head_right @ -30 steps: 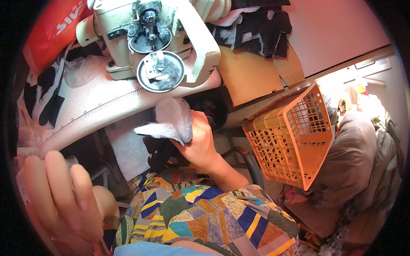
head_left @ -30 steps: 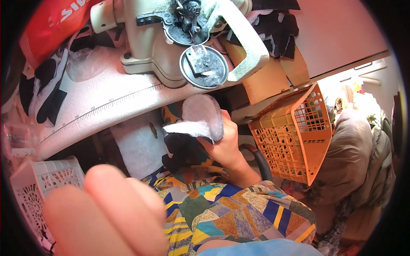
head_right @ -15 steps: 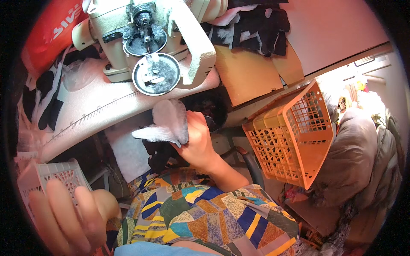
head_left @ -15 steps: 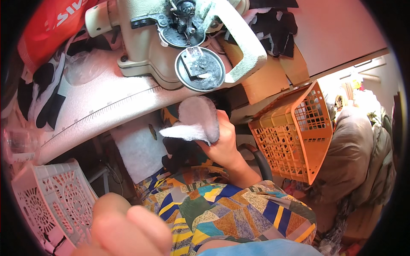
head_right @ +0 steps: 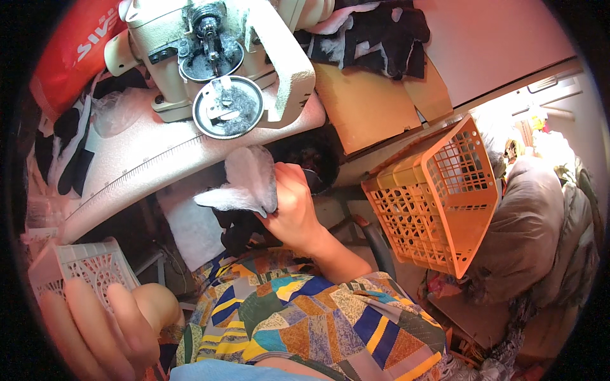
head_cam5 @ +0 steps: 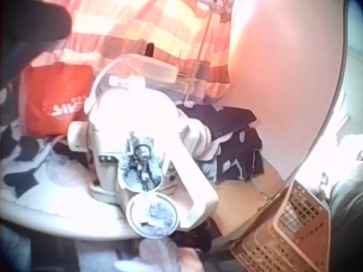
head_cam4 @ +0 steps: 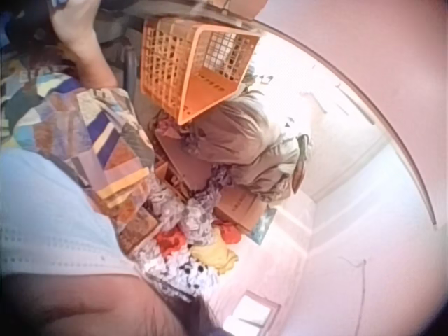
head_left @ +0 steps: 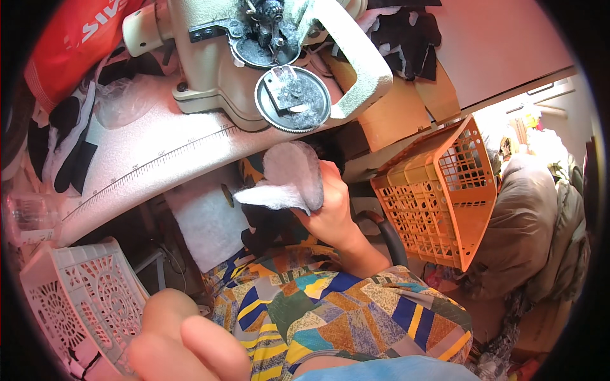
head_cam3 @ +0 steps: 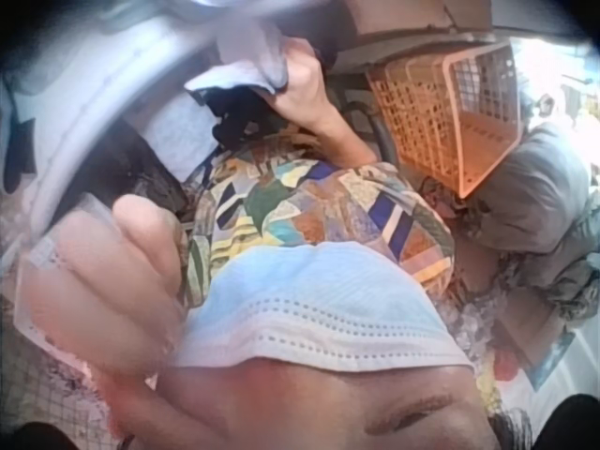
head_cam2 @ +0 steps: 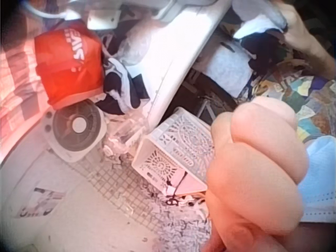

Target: Sewing pieces of a plush toy together using a specialized fur sewing machine.

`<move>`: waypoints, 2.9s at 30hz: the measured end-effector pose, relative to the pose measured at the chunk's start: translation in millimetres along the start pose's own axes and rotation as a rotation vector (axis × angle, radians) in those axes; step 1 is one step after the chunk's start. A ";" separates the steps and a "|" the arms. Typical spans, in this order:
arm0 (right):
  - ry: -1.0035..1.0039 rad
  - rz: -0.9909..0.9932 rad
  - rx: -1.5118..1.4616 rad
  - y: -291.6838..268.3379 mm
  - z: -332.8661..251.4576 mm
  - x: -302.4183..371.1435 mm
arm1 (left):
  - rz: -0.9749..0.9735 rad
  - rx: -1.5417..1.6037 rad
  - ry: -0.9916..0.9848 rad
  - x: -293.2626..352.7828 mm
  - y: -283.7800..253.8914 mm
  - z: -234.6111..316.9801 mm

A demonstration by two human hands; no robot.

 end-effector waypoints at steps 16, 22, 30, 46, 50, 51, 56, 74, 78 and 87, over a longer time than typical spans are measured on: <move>0.086 -0.083 0.071 2.7 4.6 1.5 | -0.086 -0.252 -0.037 4.0 1.1 -7.4; -0.011 -0.028 0.055 4.6 5.4 3.1 | -0.103 -0.301 -0.037 5.2 0.0 -9.8; -0.011 0.007 0.041 2.6 1.2 -1.0 | -0.134 -0.371 -0.042 6.8 -0.5 -14.6; 0.007 -0.056 0.098 4.0 4.6 1.6 | -0.195 -0.485 -0.010 4.5 0.8 -21.0; 0.001 -0.013 0.081 2.0 3.7 3.1 | -0.224 -0.530 0.037 0.9 -2.5 -15.7; 0.000 -0.011 0.076 1.8 4.0 2.7 | -0.273 -0.508 -0.011 3.3 -1.3 -19.9; 0.015 -0.019 0.085 2.7 4.3 3.1 | -0.212 -0.320 -0.049 3.7 1.8 -16.1; 0.013 -0.031 0.094 2.7 5.3 3.2 | 0.143 0.361 -0.123 -4.1 -4.5 -41.1; 0.005 -0.020 0.096 3.2 2.0 2.8 | 0.093 0.322 0.002 -6.6 -4.1 -12.1; 0.001 -0.007 0.114 2.2 5.5 6.3 | 0.292 1.004 -0.215 3.0 -6.6 -50.9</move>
Point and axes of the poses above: each hand's wrist, its own x-axis away from the middle knuckle, its own y-axis out of the palm, z = x × y, the point moved 9 cm from there along -x, towards the middle knuckle, and after that the axes turned 11 degrees about z, right-handed, at the moved point
